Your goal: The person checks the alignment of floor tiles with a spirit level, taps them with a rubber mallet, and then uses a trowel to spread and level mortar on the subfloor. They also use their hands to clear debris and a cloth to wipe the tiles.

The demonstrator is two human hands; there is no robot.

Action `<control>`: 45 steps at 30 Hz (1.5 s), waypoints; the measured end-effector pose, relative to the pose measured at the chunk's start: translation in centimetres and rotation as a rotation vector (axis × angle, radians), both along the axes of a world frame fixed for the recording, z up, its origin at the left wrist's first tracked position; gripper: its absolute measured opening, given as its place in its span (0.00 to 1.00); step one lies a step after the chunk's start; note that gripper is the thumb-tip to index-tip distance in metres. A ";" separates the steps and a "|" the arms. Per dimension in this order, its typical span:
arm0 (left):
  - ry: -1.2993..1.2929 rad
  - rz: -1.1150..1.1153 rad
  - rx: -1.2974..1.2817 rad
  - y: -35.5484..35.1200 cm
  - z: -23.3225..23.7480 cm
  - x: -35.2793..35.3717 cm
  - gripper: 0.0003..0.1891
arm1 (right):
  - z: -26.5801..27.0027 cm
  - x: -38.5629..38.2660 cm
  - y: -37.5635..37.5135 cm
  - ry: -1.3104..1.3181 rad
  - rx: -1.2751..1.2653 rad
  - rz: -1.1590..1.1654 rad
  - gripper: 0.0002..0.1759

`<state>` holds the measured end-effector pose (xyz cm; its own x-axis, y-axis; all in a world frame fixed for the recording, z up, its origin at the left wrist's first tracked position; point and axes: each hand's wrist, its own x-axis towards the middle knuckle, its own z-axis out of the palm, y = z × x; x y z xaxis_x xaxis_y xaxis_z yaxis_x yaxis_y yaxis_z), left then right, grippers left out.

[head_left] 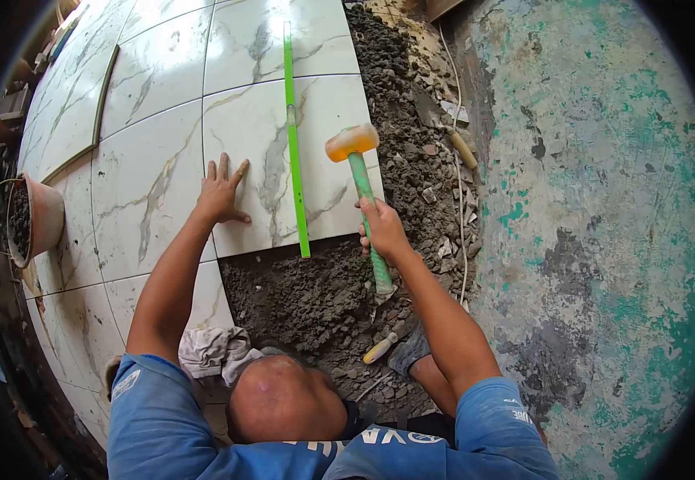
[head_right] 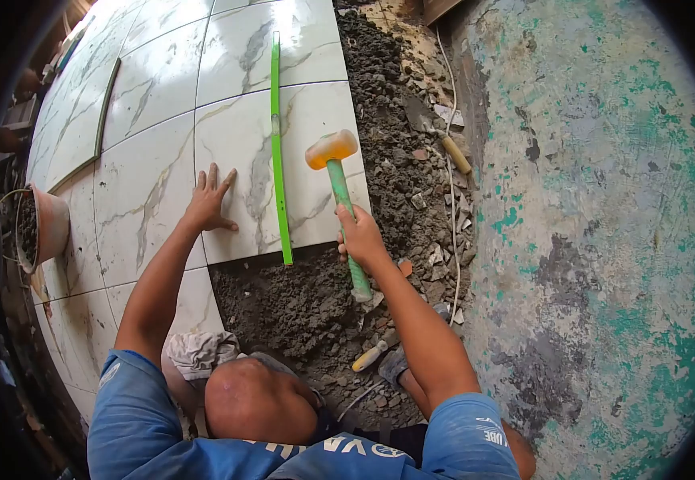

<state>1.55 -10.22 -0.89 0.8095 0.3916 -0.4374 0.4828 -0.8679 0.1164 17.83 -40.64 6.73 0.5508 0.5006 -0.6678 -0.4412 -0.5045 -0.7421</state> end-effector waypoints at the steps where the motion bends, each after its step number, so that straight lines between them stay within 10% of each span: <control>1: 0.025 0.012 -0.003 0.0 0.1 0.1 0.75 | 0.1 0.3 -0.1 -0.006 0.005 -0.003 0.26; 8: 0.014 0.006 0.024 -0.2 -0.1 -0.2 0.74 | -2.2 0.8 0.1 0.194 -0.044 -0.010 0.26; 21: 0.042 0.116 -0.028 -0.6 -1.2 -1.4 0.75 | 11.3 13.1 -6.5 -0.305 -0.113 -0.199 0.18; 35: 0.154 0.222 0.015 -4.8 -0.2 -3.3 0.86 | -6.1 21.9 6.8 0.026 0.225 -0.207 0.17; 45: 0.050 0.322 -0.062 -5.9 0.2 -3.6 0.82 | -8.5 23.2 7.2 0.074 0.401 -0.191 0.16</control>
